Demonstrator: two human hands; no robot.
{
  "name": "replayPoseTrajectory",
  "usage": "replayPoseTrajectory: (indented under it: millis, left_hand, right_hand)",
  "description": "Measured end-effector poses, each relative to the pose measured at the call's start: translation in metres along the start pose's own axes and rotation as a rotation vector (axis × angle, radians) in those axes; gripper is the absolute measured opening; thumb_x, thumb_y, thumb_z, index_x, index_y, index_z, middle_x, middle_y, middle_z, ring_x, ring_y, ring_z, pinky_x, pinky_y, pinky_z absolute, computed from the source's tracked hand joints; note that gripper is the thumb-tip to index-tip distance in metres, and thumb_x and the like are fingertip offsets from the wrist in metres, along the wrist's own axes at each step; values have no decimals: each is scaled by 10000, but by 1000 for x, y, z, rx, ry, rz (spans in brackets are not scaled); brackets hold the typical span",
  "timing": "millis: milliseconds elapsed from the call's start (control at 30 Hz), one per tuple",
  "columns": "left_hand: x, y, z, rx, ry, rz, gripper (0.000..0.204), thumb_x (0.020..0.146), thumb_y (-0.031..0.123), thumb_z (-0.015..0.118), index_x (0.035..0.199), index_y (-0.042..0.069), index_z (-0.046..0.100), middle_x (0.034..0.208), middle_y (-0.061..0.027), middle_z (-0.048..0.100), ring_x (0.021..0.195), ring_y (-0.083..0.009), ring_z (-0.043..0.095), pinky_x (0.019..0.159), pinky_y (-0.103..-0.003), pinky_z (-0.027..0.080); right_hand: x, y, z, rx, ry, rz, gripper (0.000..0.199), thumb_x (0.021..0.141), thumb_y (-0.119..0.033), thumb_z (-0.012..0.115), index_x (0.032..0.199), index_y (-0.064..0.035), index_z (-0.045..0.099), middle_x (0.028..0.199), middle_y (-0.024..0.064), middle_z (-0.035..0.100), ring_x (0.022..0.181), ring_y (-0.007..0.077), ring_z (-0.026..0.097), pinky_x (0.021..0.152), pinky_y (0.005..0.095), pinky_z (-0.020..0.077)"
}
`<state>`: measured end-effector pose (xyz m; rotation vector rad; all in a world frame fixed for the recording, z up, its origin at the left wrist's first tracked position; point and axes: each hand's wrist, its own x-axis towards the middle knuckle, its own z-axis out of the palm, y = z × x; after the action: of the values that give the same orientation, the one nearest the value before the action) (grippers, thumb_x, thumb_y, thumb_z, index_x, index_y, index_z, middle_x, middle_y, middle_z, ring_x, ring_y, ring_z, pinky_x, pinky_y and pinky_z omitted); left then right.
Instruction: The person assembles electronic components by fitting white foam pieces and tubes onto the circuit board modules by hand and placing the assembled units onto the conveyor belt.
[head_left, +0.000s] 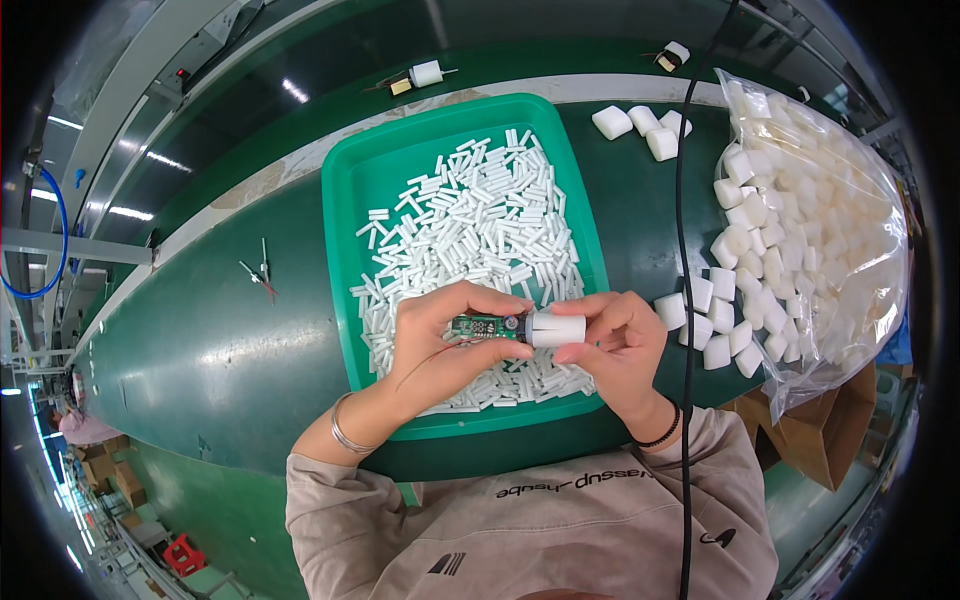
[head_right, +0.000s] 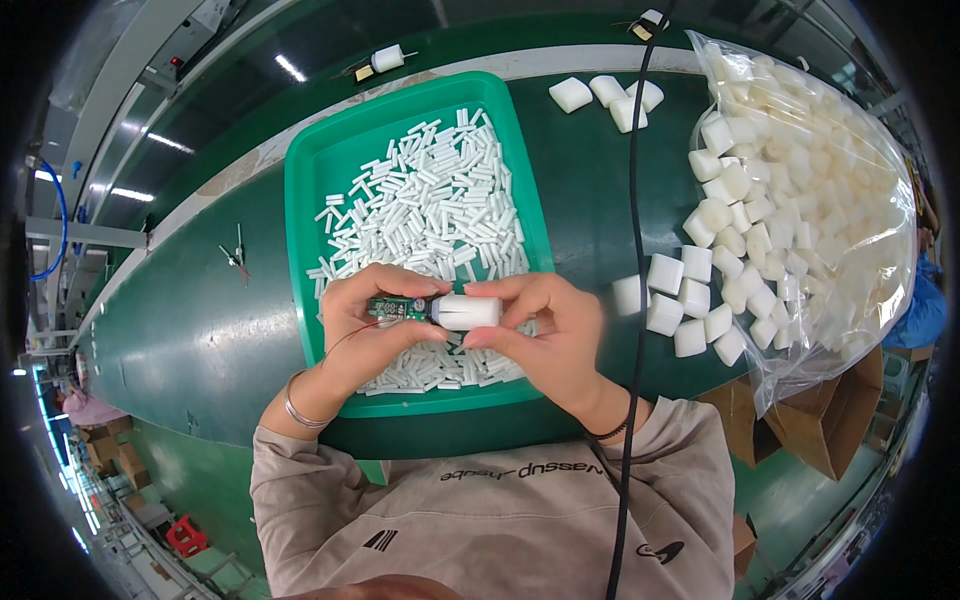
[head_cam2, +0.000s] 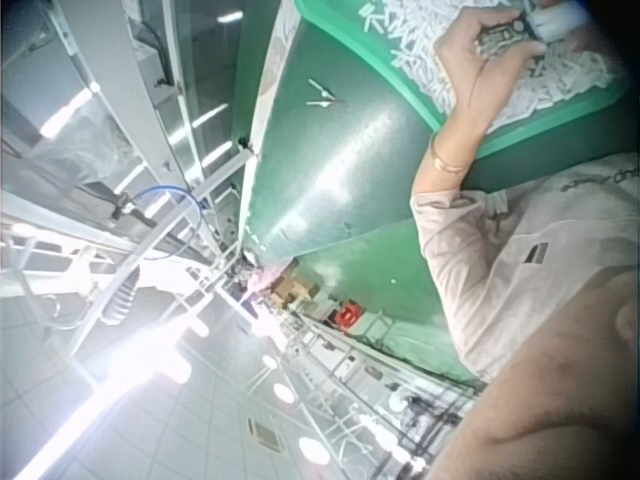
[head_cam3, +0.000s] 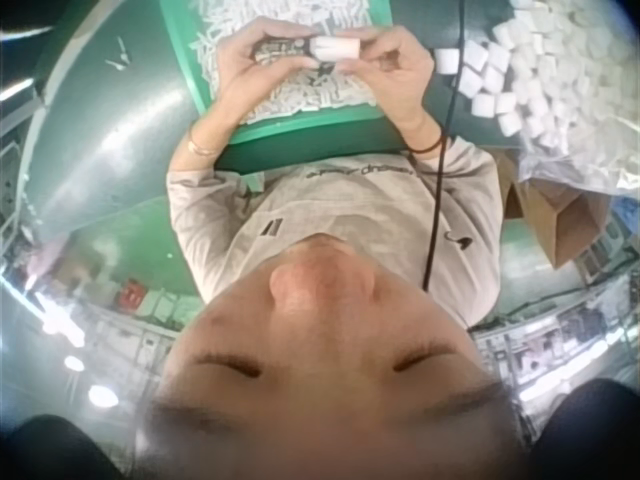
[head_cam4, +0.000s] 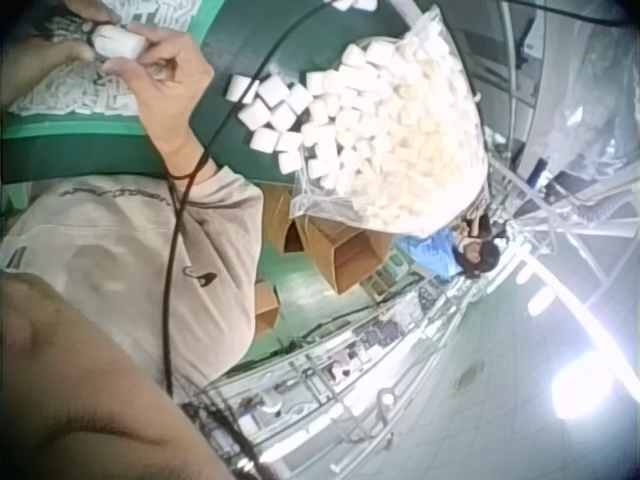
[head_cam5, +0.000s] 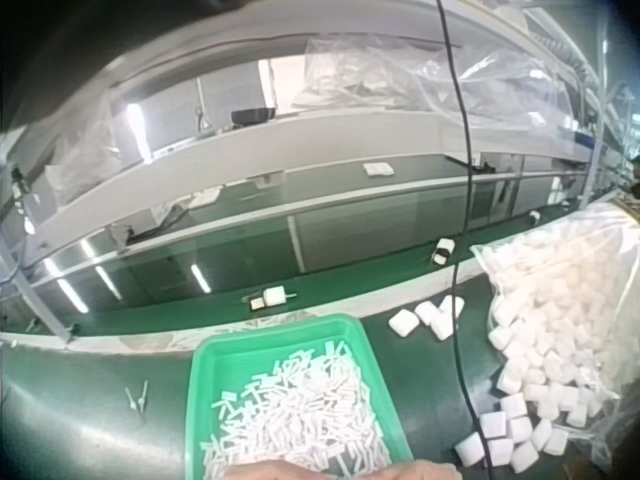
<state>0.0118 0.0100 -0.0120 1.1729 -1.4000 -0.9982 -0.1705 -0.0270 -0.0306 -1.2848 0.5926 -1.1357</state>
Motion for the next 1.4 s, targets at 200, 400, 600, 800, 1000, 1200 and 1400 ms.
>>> replayPoseTrajectory:
  millis: [200, 400, 600, 800, 1000, 1200, 1400]
  left_hand:
    - [0, 0, -2, 90, 2, 45, 299, 593, 79, 767, 833, 9, 602, 846, -108, 645, 798, -182, 630, 701, -260, 487]
    - [1, 8, -8, 82, -13, 46, 306, 587, 78, 770, 833, 5, 603, 843, -105, 642, 778, -173, 625, 706, -268, 486]
    - [25, -8, -96, 90, 503, -117, 242, 689, 34, 673, 899, 9, 556, 759, -34, 584, 660, -94, 571, 503, -194, 433]
    - [49, -83, -245, 27, 958, -334, 302, 719, 205, 694, 941, 49, 562, 748, -3, 562, 618, -75, 526, 486, -163, 364]
    - [46, -131, -321, -148, 1247, -216, 632, 742, 83, 654, 1254, -17, 297, 987, -128, 525, 817, -193, 562, 712, -317, 526]
    - [53, -145, -335, 156, 1016, -276, 636, 787, 193, 611, 1292, -24, 293, 1149, -142, 473, 897, -203, 541, 727, -273, 485]
    - [110, -112, -263, 1464, 1127, -361, 763, 722, 351, 626, 1313, 65, 235, 1343, -153, 265, 1124, -349, 348, 869, -447, 356]
  right_hand:
    - [0, -2, 4, -7, 60, 60, 410, 626, 91, 699, 886, -12, 398, 857, 142, 570, 894, 254, 602, 691, 289, 520]
    - [0, 3, 2, -101, -62, -151, 570, 636, 55, 706, 1067, -23, 341, 1044, 192, 515, 882, 245, 605, 685, 291, 526]
    - [12, -4, -3, -202, -8, -150, 768, 614, -74, 752, 1252, -29, 326, 1222, 162, 455, 747, 164, 591, 612, 251, 496]
    - [5, -4, -2, -874, -335, -52, 330, 712, -205, 646, 1019, -116, 567, 1095, 34, 536, 714, 205, 576, 608, 282, 476]
    - [7, 4, 0, -870, -330, -120, 319, 710, -203, 646, 1005, -105, 572, 1066, 42, 546, 813, 216, 577, 648, 302, 475]
    - [9, 5, 2, -930, -420, -141, 290, 703, -191, 643, 965, -85, 576, 988, 25, 565, 746, 216, 554, 614, 309, 457]
    - [12, 7, -3, -959, -443, -131, 253, 698, -185, 640, 922, -88, 575, 919, 5, 566, 725, 200, 538, 596, 302, 450]
